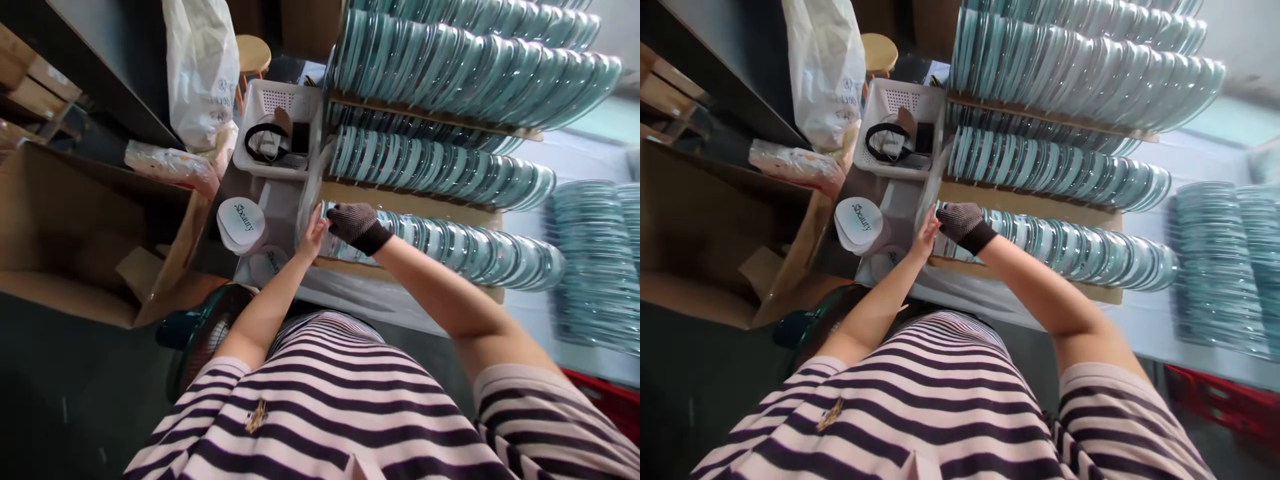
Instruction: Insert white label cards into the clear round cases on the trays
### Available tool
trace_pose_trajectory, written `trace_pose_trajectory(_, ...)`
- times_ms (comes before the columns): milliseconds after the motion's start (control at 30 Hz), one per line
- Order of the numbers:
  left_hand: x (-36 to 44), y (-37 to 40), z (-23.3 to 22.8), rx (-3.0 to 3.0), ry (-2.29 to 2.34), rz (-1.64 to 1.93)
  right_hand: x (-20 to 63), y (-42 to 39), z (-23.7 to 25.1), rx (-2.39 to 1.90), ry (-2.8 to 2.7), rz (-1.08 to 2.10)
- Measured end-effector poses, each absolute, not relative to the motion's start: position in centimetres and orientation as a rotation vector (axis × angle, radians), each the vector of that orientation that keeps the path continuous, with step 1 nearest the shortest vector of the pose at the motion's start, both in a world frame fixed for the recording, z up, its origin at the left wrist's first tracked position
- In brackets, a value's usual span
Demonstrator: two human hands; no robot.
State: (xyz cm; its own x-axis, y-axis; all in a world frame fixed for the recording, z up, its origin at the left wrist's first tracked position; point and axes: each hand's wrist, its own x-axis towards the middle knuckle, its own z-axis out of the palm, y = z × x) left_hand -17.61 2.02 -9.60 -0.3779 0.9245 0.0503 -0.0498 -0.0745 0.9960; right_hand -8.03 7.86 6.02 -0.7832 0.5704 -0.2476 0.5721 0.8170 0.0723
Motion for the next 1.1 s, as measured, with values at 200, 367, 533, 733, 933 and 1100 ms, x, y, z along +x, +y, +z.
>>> trace_pose_trajectory(200, -17.7, 2.3, -9.9, 0.943, 1.446, 1.586, -3.9, 1.6, -0.5, 1.114, 2.734, -0.255)
trace_pose_trajectory(367, -18.0, 2.3, -9.8, 0.957, 1.466, 1.597, -3.5, -0.8, -5.1, 1.069, 2.722, -0.392)
trace_pose_trajectory(533, -18.0, 1.3, -7.5, 1.289, 1.687, 1.603, -2.2, 1.6, -0.9, 1.179, 2.718, -0.394)
trace_pose_trajectory(733, -17.5, 1.1, -4.6, 1.86, 1.762, 1.274, -2.8, 13.2, 6.8, 1.407, 2.557, -0.142)
trace_pose_trajectory(933, -17.4, 1.5, -4.6, 1.861, 1.773, 1.23, -7.5, 17.4, 6.9, 0.933, 2.39, -0.12)
trace_pose_trajectory(1100, -17.5, 1.5, -4.5, 1.852, 1.75, 1.232, -7.1, 15.2, 8.0, 0.806, 2.528, 0.018)
